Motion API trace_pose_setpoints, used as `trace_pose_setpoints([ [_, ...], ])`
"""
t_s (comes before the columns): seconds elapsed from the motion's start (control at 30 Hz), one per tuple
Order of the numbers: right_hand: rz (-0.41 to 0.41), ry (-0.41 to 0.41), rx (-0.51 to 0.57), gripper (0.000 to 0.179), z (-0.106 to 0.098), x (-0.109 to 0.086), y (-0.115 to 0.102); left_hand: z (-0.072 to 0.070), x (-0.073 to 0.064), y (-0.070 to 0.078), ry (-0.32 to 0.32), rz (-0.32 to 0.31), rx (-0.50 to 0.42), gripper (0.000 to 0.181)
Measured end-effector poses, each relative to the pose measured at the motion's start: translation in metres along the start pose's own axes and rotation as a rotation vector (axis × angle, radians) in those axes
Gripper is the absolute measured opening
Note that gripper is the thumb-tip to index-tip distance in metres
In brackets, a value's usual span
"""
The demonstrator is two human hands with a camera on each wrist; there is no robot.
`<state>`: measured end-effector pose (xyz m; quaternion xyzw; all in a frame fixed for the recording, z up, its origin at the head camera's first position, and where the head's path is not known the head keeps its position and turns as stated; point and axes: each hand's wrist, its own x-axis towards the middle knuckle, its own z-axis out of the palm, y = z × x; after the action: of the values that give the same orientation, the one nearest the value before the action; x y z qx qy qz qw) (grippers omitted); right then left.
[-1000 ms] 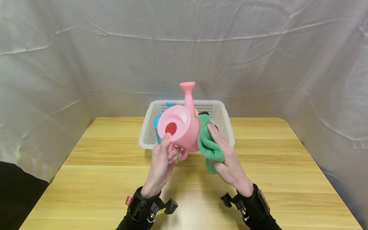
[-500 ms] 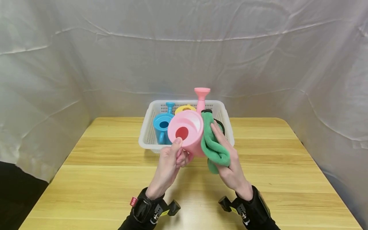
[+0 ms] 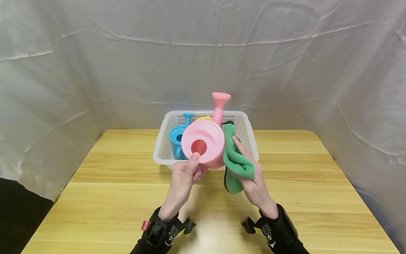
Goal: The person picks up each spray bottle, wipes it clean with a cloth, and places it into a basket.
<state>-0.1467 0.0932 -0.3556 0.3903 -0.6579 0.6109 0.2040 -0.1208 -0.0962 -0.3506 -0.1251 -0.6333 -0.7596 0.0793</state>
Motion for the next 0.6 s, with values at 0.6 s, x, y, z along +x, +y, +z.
trace_pose_setpoints([
  [0.6, 0.079, 0.249, 0.161, 0.059, 0.001, 0.006, -0.012, 0.002, 0.000, -0.009, 0.049, 0.438, 0.656, 0.060],
])
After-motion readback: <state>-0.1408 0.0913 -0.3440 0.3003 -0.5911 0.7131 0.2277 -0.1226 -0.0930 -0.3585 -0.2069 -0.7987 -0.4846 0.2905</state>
